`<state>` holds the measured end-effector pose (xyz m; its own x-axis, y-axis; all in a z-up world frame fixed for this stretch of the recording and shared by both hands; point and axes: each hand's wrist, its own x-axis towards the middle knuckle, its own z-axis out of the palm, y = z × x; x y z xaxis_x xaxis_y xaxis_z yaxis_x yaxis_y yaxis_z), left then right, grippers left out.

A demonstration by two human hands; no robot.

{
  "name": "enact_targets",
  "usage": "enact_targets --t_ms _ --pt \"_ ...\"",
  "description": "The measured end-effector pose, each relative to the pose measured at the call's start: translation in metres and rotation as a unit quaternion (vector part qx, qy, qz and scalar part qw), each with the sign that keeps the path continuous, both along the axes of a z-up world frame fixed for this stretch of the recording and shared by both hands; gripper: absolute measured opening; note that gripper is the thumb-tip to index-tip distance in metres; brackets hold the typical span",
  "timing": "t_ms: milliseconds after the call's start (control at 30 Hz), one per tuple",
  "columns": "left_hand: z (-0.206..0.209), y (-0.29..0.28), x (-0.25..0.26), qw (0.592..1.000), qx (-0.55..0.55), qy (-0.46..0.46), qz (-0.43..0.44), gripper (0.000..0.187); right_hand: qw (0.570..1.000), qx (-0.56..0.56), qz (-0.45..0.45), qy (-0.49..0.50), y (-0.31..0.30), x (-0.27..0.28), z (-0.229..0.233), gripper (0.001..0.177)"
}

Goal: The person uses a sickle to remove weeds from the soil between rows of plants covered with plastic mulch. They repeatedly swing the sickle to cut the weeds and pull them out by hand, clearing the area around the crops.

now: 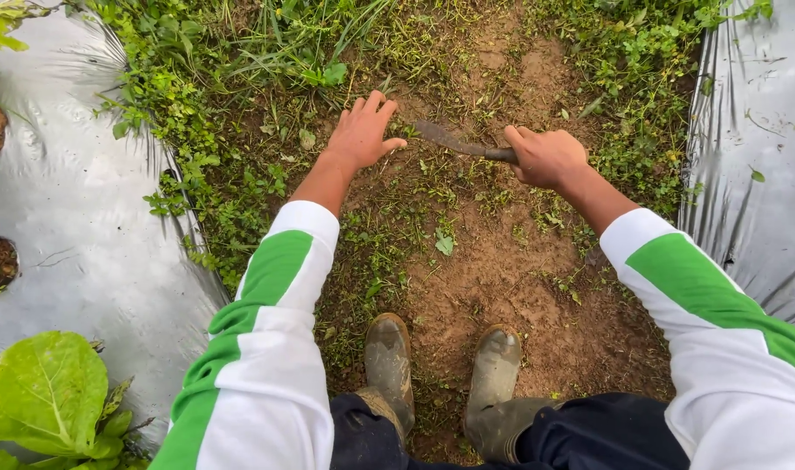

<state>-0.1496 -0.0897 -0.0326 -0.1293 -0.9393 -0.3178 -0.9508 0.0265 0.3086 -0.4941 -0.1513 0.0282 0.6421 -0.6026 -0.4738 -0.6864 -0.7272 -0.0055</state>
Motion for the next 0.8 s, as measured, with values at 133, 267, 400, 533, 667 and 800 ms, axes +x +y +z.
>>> enact_targets --t_ms 133,267,400,533,667,800 --pt "-0.016 0.003 0.005 0.999 0.006 0.009 -0.035 0.063 0.998 -0.027 0.047 -0.040 -0.002 -0.004 -0.014 0.029" --pt "-0.002 0.010 0.002 0.997 -0.011 0.041 -0.059 0.048 0.996 -0.037 0.062 -0.049 -0.005 -0.006 -0.026 0.029" --pt "-0.015 0.007 0.003 0.997 0.004 0.053 -0.057 0.037 0.994 -0.048 0.080 -0.057 -0.003 -0.009 -0.028 0.029" --pt "-0.018 0.001 0.003 0.997 0.012 0.063 -0.044 0.030 0.992 -0.064 0.088 -0.057 -0.005 -0.010 -0.024 0.026" --pt "-0.028 -0.004 0.007 0.996 -0.010 0.067 -0.051 0.026 0.996 -0.029 0.069 -0.042 0.000 -0.006 -0.001 0.017" --pt "-0.040 -0.005 0.007 0.998 0.006 0.045 -0.045 0.028 0.994 -0.037 0.082 -0.064 -0.002 -0.011 -0.012 0.022"
